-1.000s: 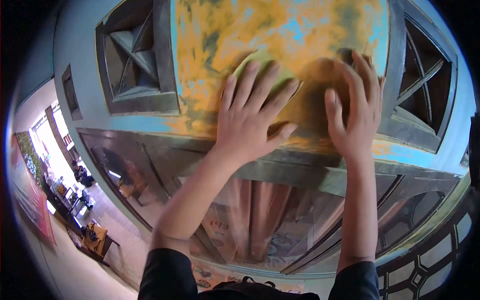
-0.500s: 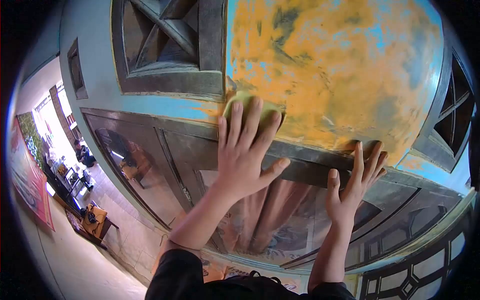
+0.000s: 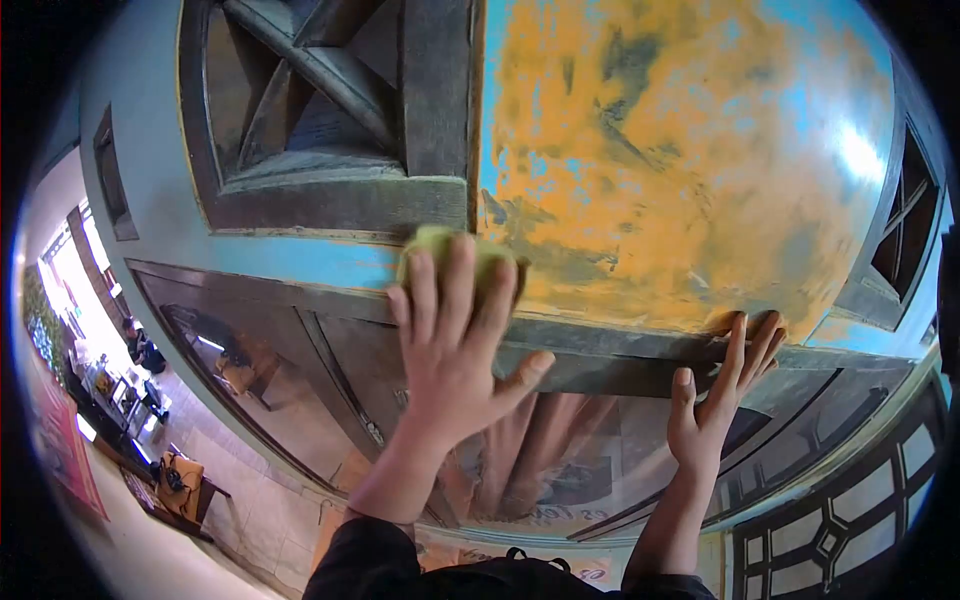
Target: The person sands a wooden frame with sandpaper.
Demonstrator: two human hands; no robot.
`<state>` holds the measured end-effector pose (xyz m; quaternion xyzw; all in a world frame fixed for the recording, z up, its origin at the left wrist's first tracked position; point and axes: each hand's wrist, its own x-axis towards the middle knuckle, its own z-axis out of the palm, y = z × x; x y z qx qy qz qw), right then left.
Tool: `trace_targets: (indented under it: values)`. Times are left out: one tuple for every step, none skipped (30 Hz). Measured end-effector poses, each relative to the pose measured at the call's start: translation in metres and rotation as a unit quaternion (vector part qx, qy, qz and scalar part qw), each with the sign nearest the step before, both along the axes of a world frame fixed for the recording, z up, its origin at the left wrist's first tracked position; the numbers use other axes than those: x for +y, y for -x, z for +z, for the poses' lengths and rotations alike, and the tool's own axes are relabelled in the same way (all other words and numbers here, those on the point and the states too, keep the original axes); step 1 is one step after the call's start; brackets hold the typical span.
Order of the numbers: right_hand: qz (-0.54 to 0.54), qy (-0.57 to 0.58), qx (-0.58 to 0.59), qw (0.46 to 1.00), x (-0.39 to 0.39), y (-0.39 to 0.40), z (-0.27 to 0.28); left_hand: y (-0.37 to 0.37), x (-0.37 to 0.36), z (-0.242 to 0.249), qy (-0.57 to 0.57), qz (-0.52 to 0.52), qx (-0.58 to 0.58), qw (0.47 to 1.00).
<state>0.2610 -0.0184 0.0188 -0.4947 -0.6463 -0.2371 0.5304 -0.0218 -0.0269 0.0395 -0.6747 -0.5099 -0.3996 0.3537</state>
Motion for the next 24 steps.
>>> trace_targets:
  values:
    - [-0.002,-0.012,0.003,1.000,0.001,0.003,0.001,0.009,-0.002,0.016,-0.004,-0.007,-0.016,1.000]
    - [-0.009,-0.018,0.002,1.000,0.002,0.006,0.001,0.018,-0.005,0.028,0.001,-0.006,-0.016,1.000]
    - [-0.014,-0.026,0.002,1.000,0.002,0.010,0.000,0.026,-0.007,0.039,0.004,-0.004,-0.014,1.000]
    - [-0.020,-0.034,0.005,0.999,0.003,0.014,0.000,0.031,-0.007,0.043,0.007,-0.001,-0.010,1.000]
    - [-0.029,-0.028,0.006,0.999,0.000,0.020,0.000,0.032,-0.006,0.036,0.006,-0.002,-0.009,1.000]
    - [-0.038,-0.025,-0.003,0.999,-0.001,0.026,0.001,0.033,-0.005,0.020,0.009,-0.006,-0.012,1.000]
    - [-0.047,-0.022,-0.010,0.999,-0.002,0.032,0.000,0.033,-0.004,0.000,0.009,-0.007,-0.011,1.000]
    - [-0.057,-0.020,-0.017,0.998,-0.002,0.036,-0.001,0.033,-0.003,-0.018,0.007,-0.009,-0.010,1.000]
    - [-0.047,-0.022,-0.015,0.999,-0.002,0.040,-0.003,0.036,-0.004,-0.029,0.022,0.004,-0.030,0.999]
    - [-0.037,-0.025,-0.014,0.999,0.000,0.042,-0.005,0.043,-0.003,-0.034,0.001,-0.013,-0.064,0.998]
    - [-0.027,-0.028,-0.016,0.999,0.001,0.043,-0.006,0.054,-0.001,-0.033,-0.003,-0.013,-0.071,0.997]
    - [-0.028,-0.034,-0.014,0.999,0.003,0.044,-0.007,0.063,-0.003,-0.023,-0.005,-0.012,-0.081,0.997]
    - [-0.027,-0.039,-0.013,0.999,0.004,0.044,-0.008,0.071,-0.003,-0.013,-0.009,-0.007,-0.081,0.997]
    - [-0.026,-0.042,-0.011,0.999,0.006,0.045,-0.009,0.078,-0.003,-0.003,-0.012,-0.001,-0.082,0.997]
    - [-0.023,-0.048,-0.008,0.999,0.007,0.046,-0.010,0.082,-0.003,0.001,-0.015,0.004,-0.081,0.997]
    - [-0.022,-0.053,-0.011,0.998,0.008,0.048,-0.010,0.083,-0.004,-0.002,-0.011,0.000,-0.074,0.997]
    - [-0.022,-0.059,-0.012,0.998,0.008,0.049,-0.010,0.080,-0.005,-0.008,-0.007,-0.004,-0.067,0.998]
    - [-0.021,-0.065,-0.014,0.998,0.009,0.050,-0.010,0.075,-0.006,-0.015,-0.005,-0.009,-0.059,0.998]
    - [-0.018,-0.065,-0.013,0.998,0.010,0.051,-0.011,0.070,-0.008,-0.024,0.008,-0.017,-0.055,0.998]
    - [-0.022,-0.065,-0.011,0.998,0.011,0.053,-0.011,0.066,-0.007,-0.026,-0.001,-0.018,-0.048,0.999]
    - [-0.026,-0.066,-0.009,0.997,0.011,0.056,-0.010,0.069,-0.004,-0.022,-0.009,-0.007,-0.041,0.999]
    - [-0.028,-0.064,-0.009,0.998,0.011,0.056,-0.010,0.070,-0.002,-0.014,-0.014,0.005,-0.036,0.999]
    - [-0.027,-0.069,-0.013,0.997,0.012,0.055,-0.009,0.071,-0.004,-0.003,-0.006,0.001,-0.037,0.999]
    - [-0.027,-0.076,-0.016,0.997,0.014,0.055,-0.010,0.071,-0.008,0.012,0.002,-0.003,-0.037,0.999]
